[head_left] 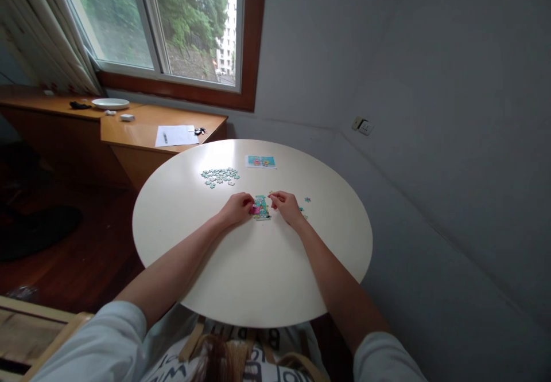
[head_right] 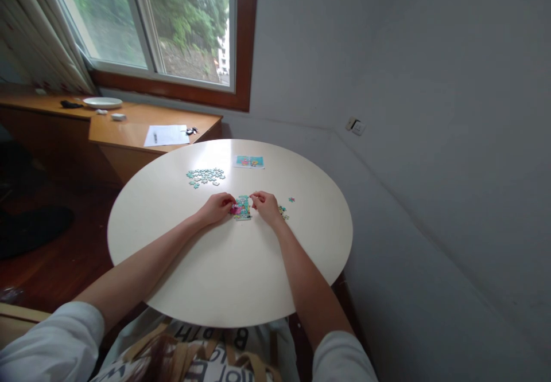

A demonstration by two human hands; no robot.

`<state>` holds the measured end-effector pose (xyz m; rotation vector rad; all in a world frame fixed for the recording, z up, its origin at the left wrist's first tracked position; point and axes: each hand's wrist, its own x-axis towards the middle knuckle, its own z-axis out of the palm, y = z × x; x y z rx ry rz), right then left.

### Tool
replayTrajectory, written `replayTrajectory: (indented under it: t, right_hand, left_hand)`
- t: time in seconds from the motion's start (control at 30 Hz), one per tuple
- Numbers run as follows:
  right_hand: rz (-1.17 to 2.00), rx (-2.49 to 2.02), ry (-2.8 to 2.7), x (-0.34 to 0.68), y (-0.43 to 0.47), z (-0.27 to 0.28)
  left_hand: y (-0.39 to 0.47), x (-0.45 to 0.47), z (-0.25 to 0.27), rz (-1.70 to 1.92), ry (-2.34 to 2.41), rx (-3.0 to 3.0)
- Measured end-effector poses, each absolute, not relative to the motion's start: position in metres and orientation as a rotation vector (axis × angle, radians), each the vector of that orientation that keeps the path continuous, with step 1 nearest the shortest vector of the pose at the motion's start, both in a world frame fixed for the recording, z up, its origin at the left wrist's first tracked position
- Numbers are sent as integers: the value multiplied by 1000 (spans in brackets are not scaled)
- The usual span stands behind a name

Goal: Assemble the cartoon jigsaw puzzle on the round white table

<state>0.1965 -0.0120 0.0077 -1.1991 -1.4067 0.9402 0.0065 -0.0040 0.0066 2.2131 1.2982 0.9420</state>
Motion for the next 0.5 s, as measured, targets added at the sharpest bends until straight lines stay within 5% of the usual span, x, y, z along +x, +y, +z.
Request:
replayTrajectory:
  t: [0.5]
  right_hand:
    - [975, -1194, -1368, 197, -13, 6]
  left_hand:
    - [-3, 6, 5, 917, 1289, 2215]
